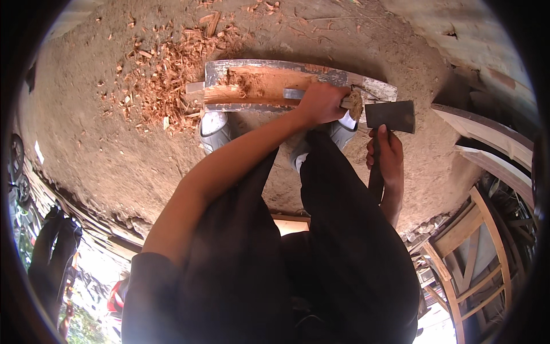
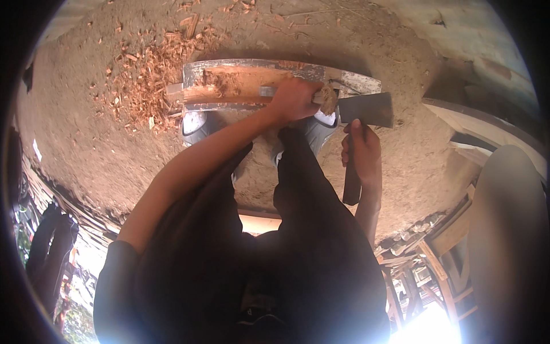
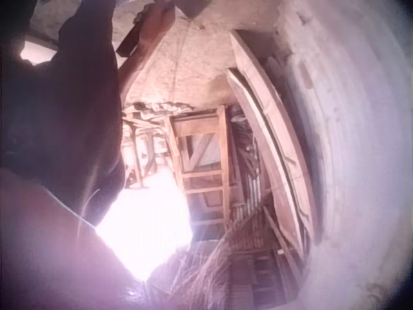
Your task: The person sits on the ground and uses a small axe to carve a piece of wood placed on a wooden block. They repeatedly strike the wood to remove shavings and shape it.
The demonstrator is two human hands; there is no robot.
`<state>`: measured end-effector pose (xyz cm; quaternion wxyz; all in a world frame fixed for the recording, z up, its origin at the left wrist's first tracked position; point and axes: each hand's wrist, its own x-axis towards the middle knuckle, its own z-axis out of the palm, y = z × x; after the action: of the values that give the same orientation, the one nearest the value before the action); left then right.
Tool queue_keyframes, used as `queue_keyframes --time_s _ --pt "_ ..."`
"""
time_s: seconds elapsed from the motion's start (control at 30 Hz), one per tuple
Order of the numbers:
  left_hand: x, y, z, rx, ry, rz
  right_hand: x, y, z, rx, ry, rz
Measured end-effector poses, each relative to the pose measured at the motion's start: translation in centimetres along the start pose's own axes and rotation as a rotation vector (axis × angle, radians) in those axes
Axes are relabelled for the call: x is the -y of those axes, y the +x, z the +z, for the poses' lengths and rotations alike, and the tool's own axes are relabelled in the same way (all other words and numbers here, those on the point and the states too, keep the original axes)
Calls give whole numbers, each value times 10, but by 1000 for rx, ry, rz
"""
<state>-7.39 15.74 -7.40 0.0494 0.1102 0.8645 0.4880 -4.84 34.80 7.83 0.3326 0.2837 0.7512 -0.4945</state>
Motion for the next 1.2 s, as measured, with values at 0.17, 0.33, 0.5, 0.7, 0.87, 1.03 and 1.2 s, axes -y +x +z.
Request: queue_keyframes --time_s 0.17,0.33,0.5,0.7,0.87,1.03,1.2 --pt "-2 -2 -6 -57 -49 8 9 -4 0 -32 43 -48" --pt "-3 0 -7 -74 -44 -12 14 1 18 7 -47 -69" --pt "1 5 -7 -114 -46 -67 26 3 16 -78 64 -132" --pt "2 3 -8 -127 -65 -101 38 7 22 -19 -67 -95" --pt "2 6 -11 -64 -66 -120 25 16 39 -39 -99 -142" --pt "2 1 -11 -45 -54 -81 40 6 19 -81 -76 -170" --pt "8 0 -8 30 -10 -93 24 14 30 -27 -145 -117"
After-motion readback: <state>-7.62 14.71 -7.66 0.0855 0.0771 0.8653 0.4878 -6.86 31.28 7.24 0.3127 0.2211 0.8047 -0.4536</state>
